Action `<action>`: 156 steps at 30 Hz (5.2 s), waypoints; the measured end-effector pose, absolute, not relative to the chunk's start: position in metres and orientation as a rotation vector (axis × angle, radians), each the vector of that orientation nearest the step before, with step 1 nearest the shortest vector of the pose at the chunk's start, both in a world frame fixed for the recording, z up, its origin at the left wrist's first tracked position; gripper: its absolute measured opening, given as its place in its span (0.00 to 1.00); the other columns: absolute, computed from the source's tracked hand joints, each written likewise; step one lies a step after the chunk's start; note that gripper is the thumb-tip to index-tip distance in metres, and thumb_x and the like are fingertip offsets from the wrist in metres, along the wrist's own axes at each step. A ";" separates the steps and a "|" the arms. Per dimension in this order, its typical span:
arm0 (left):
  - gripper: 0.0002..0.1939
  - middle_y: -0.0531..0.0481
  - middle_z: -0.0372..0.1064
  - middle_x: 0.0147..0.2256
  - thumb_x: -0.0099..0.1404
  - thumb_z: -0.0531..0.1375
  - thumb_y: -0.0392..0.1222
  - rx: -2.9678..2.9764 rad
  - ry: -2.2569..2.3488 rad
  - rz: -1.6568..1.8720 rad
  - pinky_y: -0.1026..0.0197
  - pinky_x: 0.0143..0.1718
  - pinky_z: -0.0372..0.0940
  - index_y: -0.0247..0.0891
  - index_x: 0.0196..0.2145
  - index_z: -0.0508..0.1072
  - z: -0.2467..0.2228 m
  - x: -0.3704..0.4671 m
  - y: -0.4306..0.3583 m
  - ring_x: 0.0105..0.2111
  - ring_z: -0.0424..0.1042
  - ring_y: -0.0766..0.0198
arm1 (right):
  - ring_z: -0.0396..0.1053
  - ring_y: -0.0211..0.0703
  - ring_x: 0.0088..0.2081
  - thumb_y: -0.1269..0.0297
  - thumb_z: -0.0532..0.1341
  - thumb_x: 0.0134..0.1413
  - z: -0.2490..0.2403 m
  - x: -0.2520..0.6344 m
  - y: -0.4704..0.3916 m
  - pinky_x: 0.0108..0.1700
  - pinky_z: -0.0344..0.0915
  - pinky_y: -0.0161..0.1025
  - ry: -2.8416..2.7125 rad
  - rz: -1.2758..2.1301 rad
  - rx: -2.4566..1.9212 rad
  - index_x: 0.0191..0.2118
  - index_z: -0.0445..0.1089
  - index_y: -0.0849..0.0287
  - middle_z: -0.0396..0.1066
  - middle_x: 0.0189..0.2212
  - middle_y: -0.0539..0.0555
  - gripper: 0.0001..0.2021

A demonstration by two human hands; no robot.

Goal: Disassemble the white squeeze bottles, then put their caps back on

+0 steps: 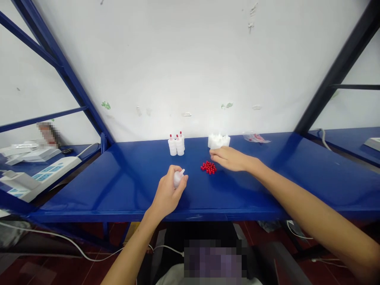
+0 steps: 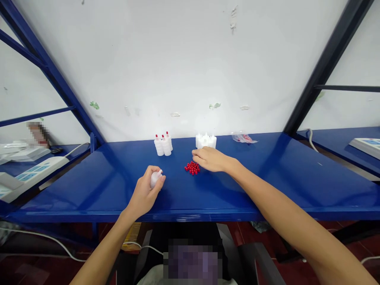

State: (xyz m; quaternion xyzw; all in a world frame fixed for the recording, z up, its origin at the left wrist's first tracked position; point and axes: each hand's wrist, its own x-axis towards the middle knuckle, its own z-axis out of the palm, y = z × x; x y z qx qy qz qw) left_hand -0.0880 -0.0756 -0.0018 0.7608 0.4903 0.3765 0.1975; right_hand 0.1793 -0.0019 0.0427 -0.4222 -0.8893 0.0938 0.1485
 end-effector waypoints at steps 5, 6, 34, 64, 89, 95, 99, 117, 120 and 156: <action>0.15 0.54 0.66 0.30 0.71 0.52 0.54 2.144 1.400 1.101 0.64 0.32 0.57 0.40 0.39 0.67 0.000 -0.088 -0.073 0.28 0.64 0.66 | 0.64 0.43 0.28 0.62 0.51 0.61 0.038 0.191 0.008 0.31 0.55 0.40 -2.650 0.292 -1.564 0.25 0.61 0.57 0.69 0.27 0.55 0.13; 0.15 0.54 0.67 0.30 0.71 0.52 0.55 2.155 1.410 1.083 0.64 0.32 0.57 0.41 0.40 0.68 0.000 -0.088 -0.073 0.28 0.65 0.66 | 0.65 0.43 0.28 0.62 0.51 0.60 0.037 0.191 0.008 0.31 0.56 0.40 -2.645 0.313 -1.593 0.26 0.62 0.57 0.70 0.28 0.56 0.13; 0.17 0.51 0.75 0.35 0.71 0.52 0.57 2.451 1.554 0.717 0.60 0.34 0.57 0.41 0.39 0.68 -0.005 -0.083 -0.073 0.35 0.73 0.57 | 0.66 0.45 0.29 0.60 0.48 0.62 0.042 0.169 -0.010 0.32 0.55 0.40 -2.227 -0.311 -1.349 0.31 0.69 0.60 0.72 0.28 0.59 0.16; 0.16 0.54 0.69 0.28 0.71 0.54 0.54 2.446 1.369 0.766 0.62 0.30 0.52 0.40 0.31 0.64 -0.005 -0.085 -0.072 0.27 0.65 0.63 | 0.62 0.38 0.27 0.52 0.51 0.64 0.036 0.148 -0.029 0.32 0.55 0.36 -2.505 0.010 -0.734 0.38 0.67 0.60 0.70 0.28 0.52 0.16; 0.16 0.49 0.71 0.32 0.71 0.54 0.51 2.521 1.486 0.781 0.58 0.37 0.57 0.39 0.32 0.72 -0.004 -0.082 -0.071 0.33 0.69 0.61 | 0.69 0.46 0.31 0.51 0.45 0.68 0.034 0.185 0.009 0.33 0.58 0.40 -2.679 0.345 -1.647 0.32 0.65 0.59 0.72 0.32 0.59 0.20; 0.18 0.49 0.75 0.31 0.70 0.55 0.52 2.556 1.547 0.744 0.55 0.41 0.54 0.39 0.31 0.75 -0.002 -0.079 -0.072 0.34 0.69 0.58 | 0.72 0.50 0.36 0.49 0.42 0.68 0.030 0.187 0.011 0.39 0.63 0.43 -2.668 0.364 -1.664 0.33 0.69 0.60 0.74 0.36 0.63 0.26; 0.21 0.49 0.75 0.29 0.71 0.52 0.54 2.494 1.594 0.706 0.57 0.37 0.54 0.39 0.27 0.72 -0.002 -0.078 -0.074 0.30 0.70 0.59 | 0.72 0.52 0.39 0.50 0.41 0.69 0.030 0.184 0.009 0.42 0.63 0.43 -2.633 0.395 -1.660 0.35 0.70 0.60 0.75 0.39 0.63 0.26; 0.18 0.50 0.74 0.28 0.71 0.51 0.56 2.446 1.632 0.682 0.62 0.29 0.51 0.41 0.33 0.70 -0.002 -0.080 -0.074 0.29 0.73 0.59 | 0.70 0.42 0.30 0.67 0.54 0.59 0.035 0.197 0.015 0.35 0.63 0.39 -2.669 0.544 -1.475 0.45 0.69 0.60 0.74 0.34 0.57 0.11; 0.19 0.50 0.74 0.28 0.72 0.51 0.56 2.455 1.631 0.681 0.62 0.29 0.52 0.41 0.32 0.70 -0.002 -0.080 -0.074 0.28 0.73 0.59 | 0.70 0.40 0.26 0.65 0.54 0.61 0.036 0.196 0.013 0.33 0.64 0.38 -2.632 0.665 -1.505 0.45 0.68 0.60 0.74 0.33 0.55 0.11; 0.19 0.51 0.72 0.27 0.72 0.49 0.56 2.474 1.597 0.621 0.62 0.29 0.50 0.40 0.31 0.67 0.001 -0.079 -0.075 0.27 0.70 0.61 | 0.66 0.46 0.33 0.59 0.46 0.65 0.034 0.189 0.010 0.37 0.59 0.40 -2.703 0.441 -1.496 0.32 0.59 0.57 0.70 0.33 0.58 0.13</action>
